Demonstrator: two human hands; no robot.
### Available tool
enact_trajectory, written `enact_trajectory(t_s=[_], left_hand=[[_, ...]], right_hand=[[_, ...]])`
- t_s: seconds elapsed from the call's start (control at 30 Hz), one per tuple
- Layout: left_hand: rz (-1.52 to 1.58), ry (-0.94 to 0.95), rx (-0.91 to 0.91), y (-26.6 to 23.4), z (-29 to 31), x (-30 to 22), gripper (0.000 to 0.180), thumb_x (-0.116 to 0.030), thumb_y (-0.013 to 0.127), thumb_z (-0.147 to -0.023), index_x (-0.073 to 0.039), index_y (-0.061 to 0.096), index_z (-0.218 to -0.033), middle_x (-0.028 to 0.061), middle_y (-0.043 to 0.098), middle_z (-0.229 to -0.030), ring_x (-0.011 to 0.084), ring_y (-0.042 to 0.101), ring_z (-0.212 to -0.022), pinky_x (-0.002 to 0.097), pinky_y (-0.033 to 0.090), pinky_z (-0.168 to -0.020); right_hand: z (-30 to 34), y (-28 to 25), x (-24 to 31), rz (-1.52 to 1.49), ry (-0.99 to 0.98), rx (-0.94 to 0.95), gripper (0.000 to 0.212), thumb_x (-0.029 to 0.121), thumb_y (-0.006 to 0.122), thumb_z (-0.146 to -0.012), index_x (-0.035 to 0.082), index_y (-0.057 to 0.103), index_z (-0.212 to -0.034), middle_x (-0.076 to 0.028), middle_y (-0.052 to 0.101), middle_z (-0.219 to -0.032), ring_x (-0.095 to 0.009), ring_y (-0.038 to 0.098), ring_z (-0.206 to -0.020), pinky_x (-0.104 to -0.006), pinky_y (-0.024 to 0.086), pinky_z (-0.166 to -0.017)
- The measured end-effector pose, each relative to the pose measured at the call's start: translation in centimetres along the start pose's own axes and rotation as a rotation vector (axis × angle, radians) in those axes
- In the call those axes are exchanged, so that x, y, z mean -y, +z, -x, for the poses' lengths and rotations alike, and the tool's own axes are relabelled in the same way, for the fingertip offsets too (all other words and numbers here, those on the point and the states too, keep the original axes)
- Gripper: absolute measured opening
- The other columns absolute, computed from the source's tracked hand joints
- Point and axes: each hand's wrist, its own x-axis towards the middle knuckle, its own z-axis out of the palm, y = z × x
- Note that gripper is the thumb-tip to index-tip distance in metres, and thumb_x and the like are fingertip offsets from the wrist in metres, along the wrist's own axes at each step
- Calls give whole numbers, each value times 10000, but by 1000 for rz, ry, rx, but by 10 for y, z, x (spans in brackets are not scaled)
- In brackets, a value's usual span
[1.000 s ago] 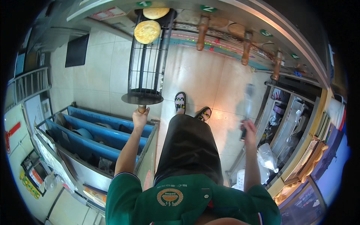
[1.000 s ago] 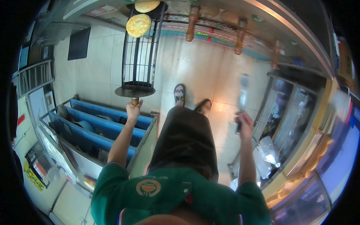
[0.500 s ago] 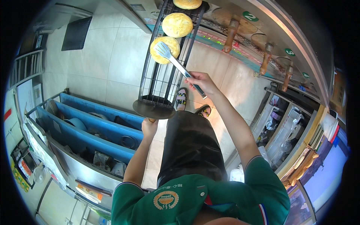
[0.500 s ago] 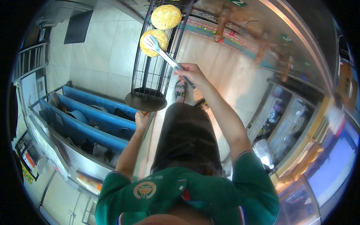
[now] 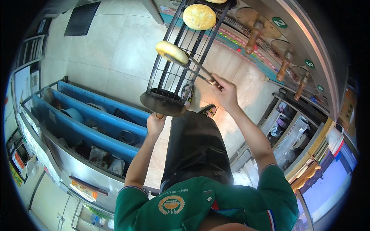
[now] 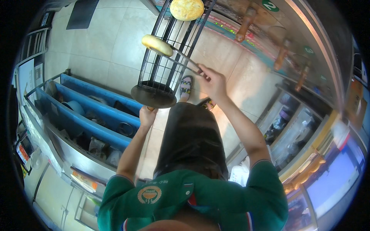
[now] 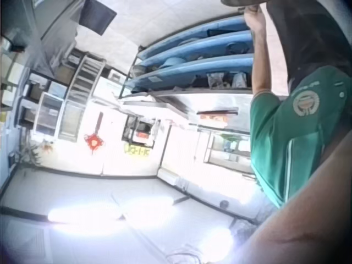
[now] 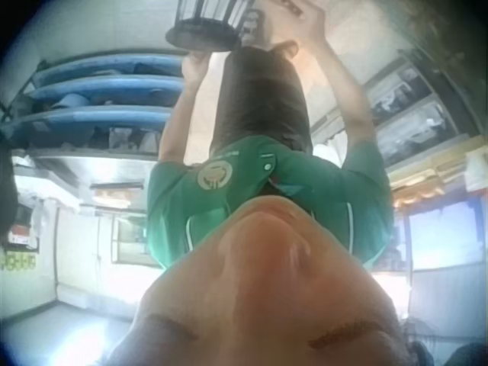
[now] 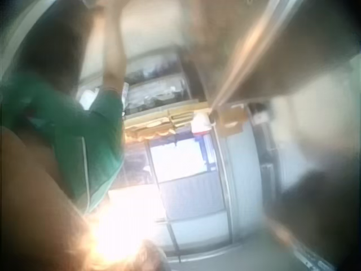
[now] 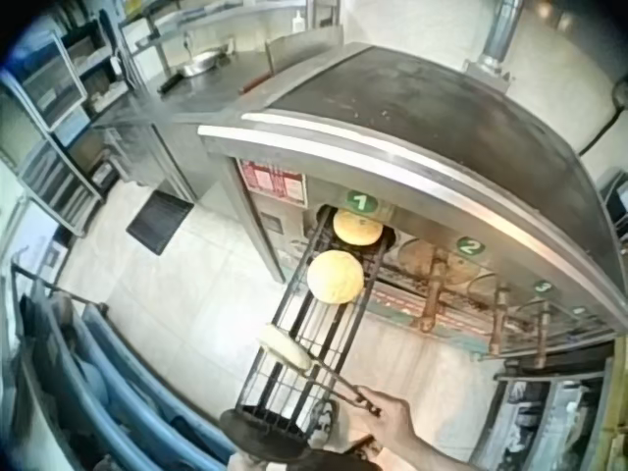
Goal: The person uses tongs to transfer freshly baked bread rolls from a vertical rotating rack onto a wooden tray. They then use the tongs to arrange the rolls neatly on the tray.
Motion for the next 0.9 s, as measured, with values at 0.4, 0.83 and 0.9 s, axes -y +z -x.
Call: enact_trajectory(t_s=[0.4, 0.83, 0.9], left_hand=[[-24, 85, -17, -9, 16, 8, 269, -217, 718, -733, 33, 638, -792, 254, 632, -752, 423, 625, -752, 446, 509, -666], [18, 308, -11, -14, 24, 38, 185, -110, 678, -758, -24, 676, -921, 204, 668, -861, 389, 641, -837, 402, 511, -700], [22, 319, 4, -14, 23, 48, 228, -108, 673, -763, -22, 667, -974, 205, 671, -913, 394, 636, -876, 402, 511, -727]], right_hand=[[-25, -40, -25, -775, 673, 436, 368, 195, 609, -903, -9, 553, -1204, -58, 651, -996, -85, 597, -779, -221, 482, -685], [-68, -55, -7, -605, 564, 341, 350, 183, 600, -905, -7, 574, -1198, -40, 649, -944, -69, 573, -747, -214, 469, -644], [-53, -72, -10, -592, 565, 238, 325, 194, 589, -913, -8, 583, -1168, -43, 646, -936, -73, 575, -749, -213, 470, -631]])
